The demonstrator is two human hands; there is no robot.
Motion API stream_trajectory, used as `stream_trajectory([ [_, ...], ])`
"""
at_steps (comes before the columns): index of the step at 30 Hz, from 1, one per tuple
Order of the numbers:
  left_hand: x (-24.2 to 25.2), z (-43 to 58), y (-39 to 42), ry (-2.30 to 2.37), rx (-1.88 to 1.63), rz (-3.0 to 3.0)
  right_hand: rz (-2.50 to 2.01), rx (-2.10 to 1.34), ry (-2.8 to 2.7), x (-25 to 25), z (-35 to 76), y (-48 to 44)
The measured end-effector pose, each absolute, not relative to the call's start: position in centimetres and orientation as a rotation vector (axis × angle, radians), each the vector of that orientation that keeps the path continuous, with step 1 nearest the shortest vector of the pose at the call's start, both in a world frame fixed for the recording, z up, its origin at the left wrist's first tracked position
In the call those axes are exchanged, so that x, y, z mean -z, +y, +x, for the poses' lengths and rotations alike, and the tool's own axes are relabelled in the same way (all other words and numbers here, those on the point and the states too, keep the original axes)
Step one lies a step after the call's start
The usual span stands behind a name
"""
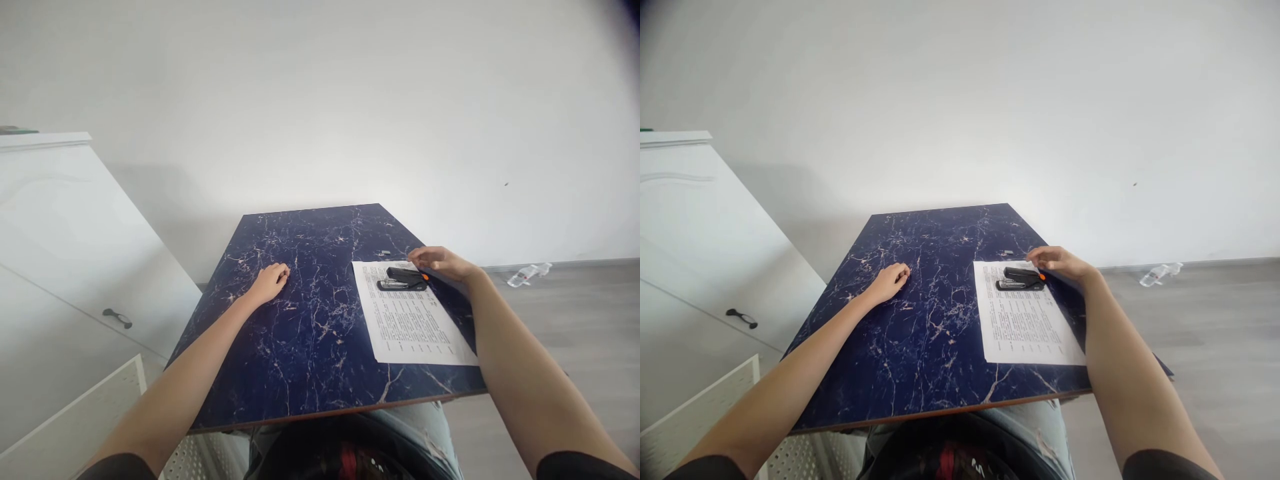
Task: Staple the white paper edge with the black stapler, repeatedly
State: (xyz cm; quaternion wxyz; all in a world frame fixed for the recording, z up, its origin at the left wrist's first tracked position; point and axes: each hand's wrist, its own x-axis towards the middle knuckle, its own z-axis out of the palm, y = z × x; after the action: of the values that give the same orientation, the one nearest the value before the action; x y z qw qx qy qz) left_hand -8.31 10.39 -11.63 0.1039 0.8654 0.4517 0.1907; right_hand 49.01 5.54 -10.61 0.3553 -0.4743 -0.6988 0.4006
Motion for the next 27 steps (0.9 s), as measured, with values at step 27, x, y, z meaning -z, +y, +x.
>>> stream_trajectory([
  [27,11.6,-8.2,10.3,1.351,-0.568,2.569,-1.169,-1.52,-2.097,7.6,45.5,4.5],
])
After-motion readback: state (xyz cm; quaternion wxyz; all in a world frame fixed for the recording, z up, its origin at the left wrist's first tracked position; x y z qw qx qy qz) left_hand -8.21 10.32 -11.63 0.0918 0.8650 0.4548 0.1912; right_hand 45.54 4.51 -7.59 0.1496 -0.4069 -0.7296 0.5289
